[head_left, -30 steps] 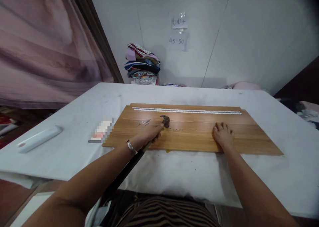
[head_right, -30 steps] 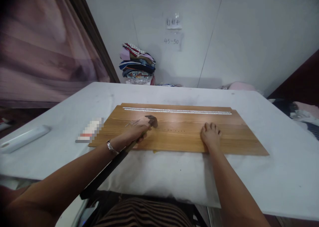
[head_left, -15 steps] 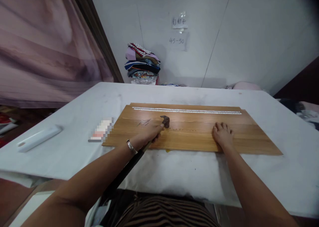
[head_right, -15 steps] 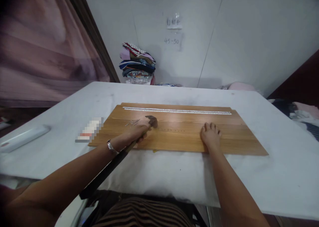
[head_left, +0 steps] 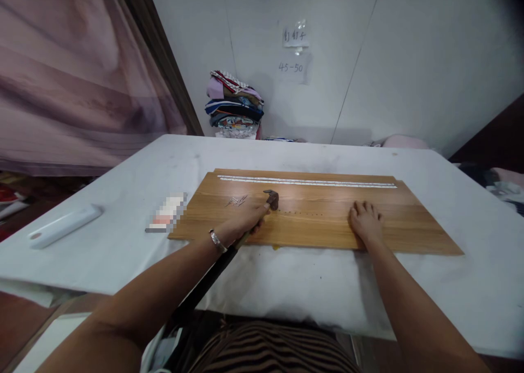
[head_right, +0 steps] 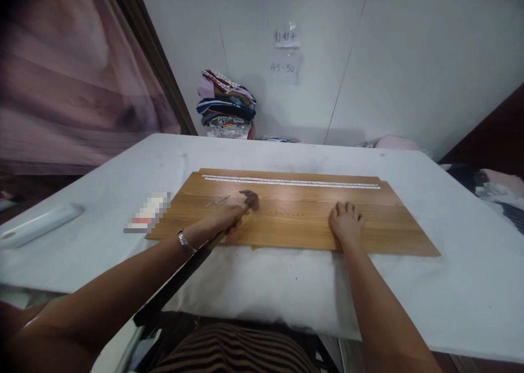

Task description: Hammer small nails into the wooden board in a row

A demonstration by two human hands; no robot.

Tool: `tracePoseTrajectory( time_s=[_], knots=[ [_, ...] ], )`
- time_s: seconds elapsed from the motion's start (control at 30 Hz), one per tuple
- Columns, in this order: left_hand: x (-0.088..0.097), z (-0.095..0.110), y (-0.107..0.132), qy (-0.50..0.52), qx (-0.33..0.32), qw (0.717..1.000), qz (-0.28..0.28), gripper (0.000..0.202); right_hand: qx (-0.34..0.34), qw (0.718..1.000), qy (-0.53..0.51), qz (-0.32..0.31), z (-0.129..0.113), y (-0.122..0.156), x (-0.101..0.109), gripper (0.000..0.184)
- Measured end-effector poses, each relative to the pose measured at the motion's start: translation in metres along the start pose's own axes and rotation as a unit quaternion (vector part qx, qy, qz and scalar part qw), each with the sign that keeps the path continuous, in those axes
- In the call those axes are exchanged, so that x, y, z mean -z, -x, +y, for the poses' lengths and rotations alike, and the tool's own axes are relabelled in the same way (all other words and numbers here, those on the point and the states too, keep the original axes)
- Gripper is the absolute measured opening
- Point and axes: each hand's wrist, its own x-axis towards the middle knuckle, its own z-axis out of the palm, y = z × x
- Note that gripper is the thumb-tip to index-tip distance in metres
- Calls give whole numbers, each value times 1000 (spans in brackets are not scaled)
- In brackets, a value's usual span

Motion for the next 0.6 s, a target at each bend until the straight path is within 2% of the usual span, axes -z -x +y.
tracePoseTrajectory(
  time_s=[0.17,0.6],
  knots=[
    [2,4,2,-2,-6,1000,2,46,-9,1000,8,-4,0,0,1,60],
    [0,-4,-4,-1,-3,1000,8,45,-1,1000,6,2,0,0,0,59]
  ],
)
